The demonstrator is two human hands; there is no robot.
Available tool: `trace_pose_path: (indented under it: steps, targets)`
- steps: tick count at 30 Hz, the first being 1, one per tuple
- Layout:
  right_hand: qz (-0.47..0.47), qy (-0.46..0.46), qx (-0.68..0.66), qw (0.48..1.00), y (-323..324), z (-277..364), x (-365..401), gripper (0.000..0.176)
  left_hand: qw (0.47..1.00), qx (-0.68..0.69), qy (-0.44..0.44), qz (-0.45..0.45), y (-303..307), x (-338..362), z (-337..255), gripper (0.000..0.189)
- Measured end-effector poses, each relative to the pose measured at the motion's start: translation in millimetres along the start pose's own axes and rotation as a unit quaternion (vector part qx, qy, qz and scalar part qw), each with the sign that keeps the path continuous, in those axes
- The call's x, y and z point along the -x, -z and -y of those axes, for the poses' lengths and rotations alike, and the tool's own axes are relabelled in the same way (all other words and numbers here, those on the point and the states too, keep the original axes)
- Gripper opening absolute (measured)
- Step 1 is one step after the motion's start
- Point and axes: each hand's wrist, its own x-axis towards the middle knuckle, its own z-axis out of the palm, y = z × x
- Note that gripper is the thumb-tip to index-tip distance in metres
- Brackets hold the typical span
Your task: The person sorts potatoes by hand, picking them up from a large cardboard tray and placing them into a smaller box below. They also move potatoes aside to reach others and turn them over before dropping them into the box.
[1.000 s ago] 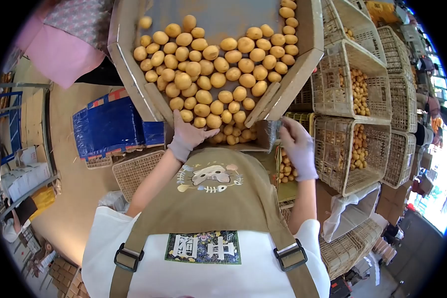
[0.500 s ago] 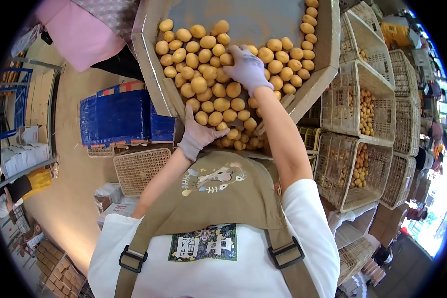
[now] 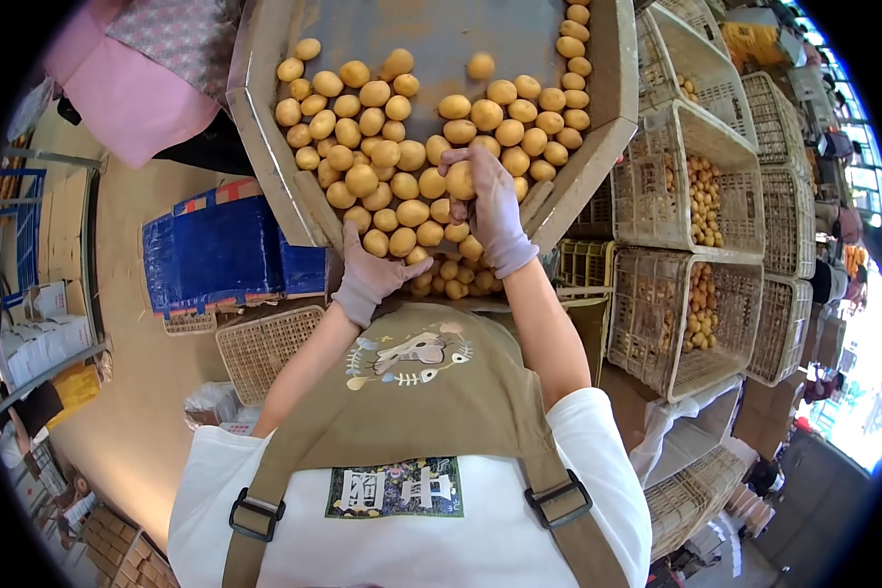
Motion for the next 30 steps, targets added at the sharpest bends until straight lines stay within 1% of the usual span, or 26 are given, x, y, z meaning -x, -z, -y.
trace_pose_path:
  steps: [1, 2, 5, 8, 11, 14, 17, 20, 23, 26, 29, 30]
  targets:
    - [-0.007, -0.015, -0.009, 1.000, -0.4, 0.7, 1.1, 0.048, 1.000, -0.003, -0.001, -0.005, 0.7, -0.3, 0.2, 0.087]
    - [0.003, -0.024, -0.033, 0.999, 0.8, -1.7, 1.4, 0.062, 1.000, -0.005, -0.002, -0.010, 1.4, -0.5, 0.4, 0.086]
    - [0.023, -0.032, -0.088, 0.995, 3.1, -2.1, 6.0, 0.058, 1.000, -0.006, -0.001, -0.020, 2.3, -0.8, 0.9, 0.086]
    - [0.049, -0.034, -0.112, 0.992, 5.5, 0.0, 8.1, 0.053, 1.000, 0.000, 0.002, -0.027, 4.2, -2.6, 0.9, 0.086]
    - [-0.024, -0.008, -0.110, 0.994, -12.9, 2.1, 15.1, 0.048, 1.000, 0.005, 0.001, -0.030, 4.6, -2.8, 1.4, 0.087]
    - [0.048, 0.017, -0.089, 0.995, 3.2, -5.4, 13.4, 0.049, 1.000, 0.009, 0.001, -0.028, 3.9, -2.8, 1.8, 0.087]
    - [0.110, -0.039, -0.155, 0.981, 17.6, -13.7, 9.9, 0.054, 1.000, 0.011, 0.001, -0.027, 1.7, -1.1, 1.3, 0.087]
    - [0.174, -0.034, -0.218, 0.960, 21.0, -17.2, 7.7, 0.058, 1.000, 0.006, 0.002, -0.022, 1.6, -0.2, 1.5, 0.086]
    - [0.173, -0.038, -0.230, 0.957, 18.2, -14.6, 10.8, 0.052, 1.000, 0.005, 0.000, -0.005, 5.5, -1.5, 1.0, 0.086]
    - [0.047, 0.009, -0.157, 0.986, 0.8, -8.8, 21.7, 0.044, 1.000, 0.008, 0.000, 0.004, 5.1, -1.3, 1.6, 0.086]
    - [0.034, 0.066, -0.065, 0.995, 0.6, -9.5, 23.5, 0.048, 1.000, 0.003, 0.001, -0.001, 4.4, -1.1, 1.1, 0.086]
    - [0.022, 0.071, -0.052, 0.996, -0.6, -7.7, 25.2, 0.047, 1.000, 0.000, 0.002, -0.004, 4.6, -1.2, 1.4, 0.086]
